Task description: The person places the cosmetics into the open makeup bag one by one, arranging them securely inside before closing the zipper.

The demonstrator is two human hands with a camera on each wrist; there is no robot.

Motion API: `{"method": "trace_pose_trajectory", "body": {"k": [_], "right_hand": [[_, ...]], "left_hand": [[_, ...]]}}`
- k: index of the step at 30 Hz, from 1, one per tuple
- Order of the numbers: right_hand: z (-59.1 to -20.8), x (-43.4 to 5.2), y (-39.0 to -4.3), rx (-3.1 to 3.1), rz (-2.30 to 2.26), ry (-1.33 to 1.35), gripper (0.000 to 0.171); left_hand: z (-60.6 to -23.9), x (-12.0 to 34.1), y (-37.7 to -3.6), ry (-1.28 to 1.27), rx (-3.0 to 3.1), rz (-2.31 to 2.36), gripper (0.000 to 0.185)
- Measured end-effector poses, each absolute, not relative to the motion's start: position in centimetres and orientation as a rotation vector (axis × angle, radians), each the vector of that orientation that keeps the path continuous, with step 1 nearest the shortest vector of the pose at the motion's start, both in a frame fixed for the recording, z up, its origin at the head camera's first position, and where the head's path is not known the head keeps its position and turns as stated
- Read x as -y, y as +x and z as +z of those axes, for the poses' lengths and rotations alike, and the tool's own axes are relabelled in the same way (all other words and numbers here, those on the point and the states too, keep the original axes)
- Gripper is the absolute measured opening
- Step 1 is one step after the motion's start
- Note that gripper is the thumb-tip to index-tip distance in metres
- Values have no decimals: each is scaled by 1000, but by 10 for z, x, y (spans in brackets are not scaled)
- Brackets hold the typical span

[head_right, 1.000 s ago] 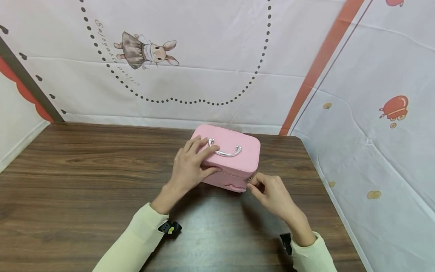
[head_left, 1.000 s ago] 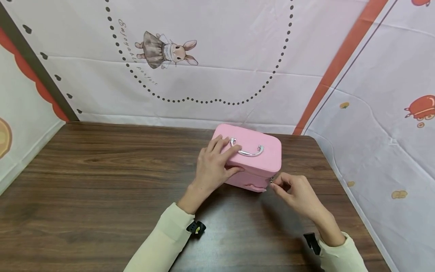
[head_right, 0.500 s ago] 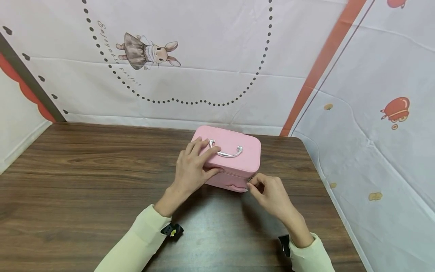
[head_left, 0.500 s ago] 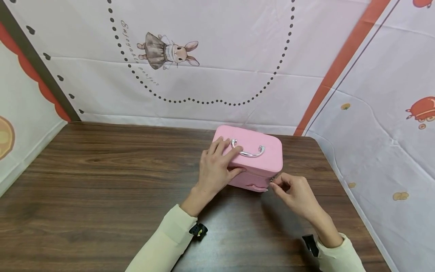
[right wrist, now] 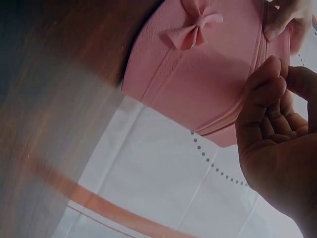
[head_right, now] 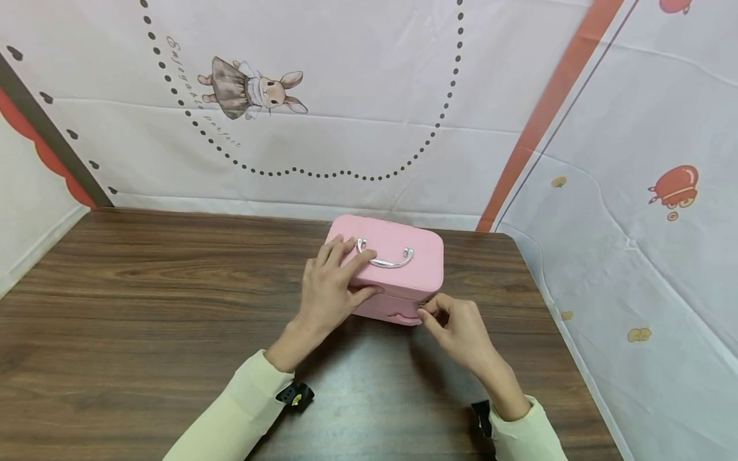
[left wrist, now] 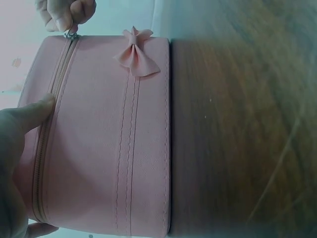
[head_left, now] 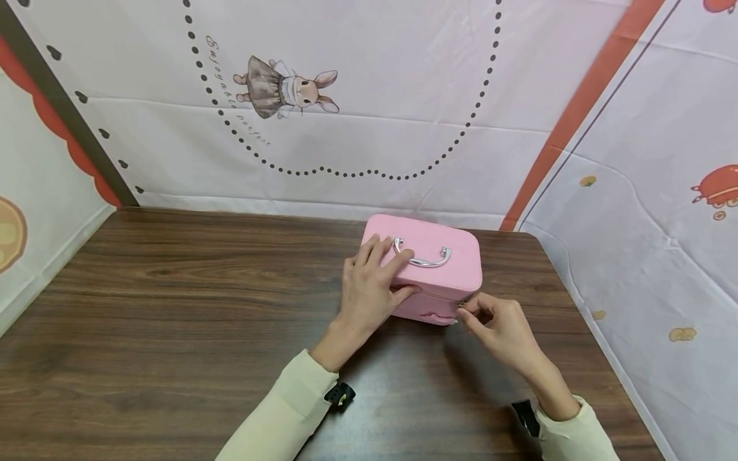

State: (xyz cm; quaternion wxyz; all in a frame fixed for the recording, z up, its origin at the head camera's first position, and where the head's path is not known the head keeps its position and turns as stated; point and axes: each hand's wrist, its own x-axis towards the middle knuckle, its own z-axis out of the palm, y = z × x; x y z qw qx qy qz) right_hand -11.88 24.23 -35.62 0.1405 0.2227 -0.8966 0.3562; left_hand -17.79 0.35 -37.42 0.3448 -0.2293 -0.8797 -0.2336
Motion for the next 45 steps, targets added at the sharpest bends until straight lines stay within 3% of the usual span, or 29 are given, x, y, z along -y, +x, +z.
{"method": "trace_pose_trajectory", "body": {"k": [45], "right_hand": [[-362,-241,-122,2534,1034,691,20]], "left_hand": [[-373,-29,-155,-415,2316,-525,62]]}}
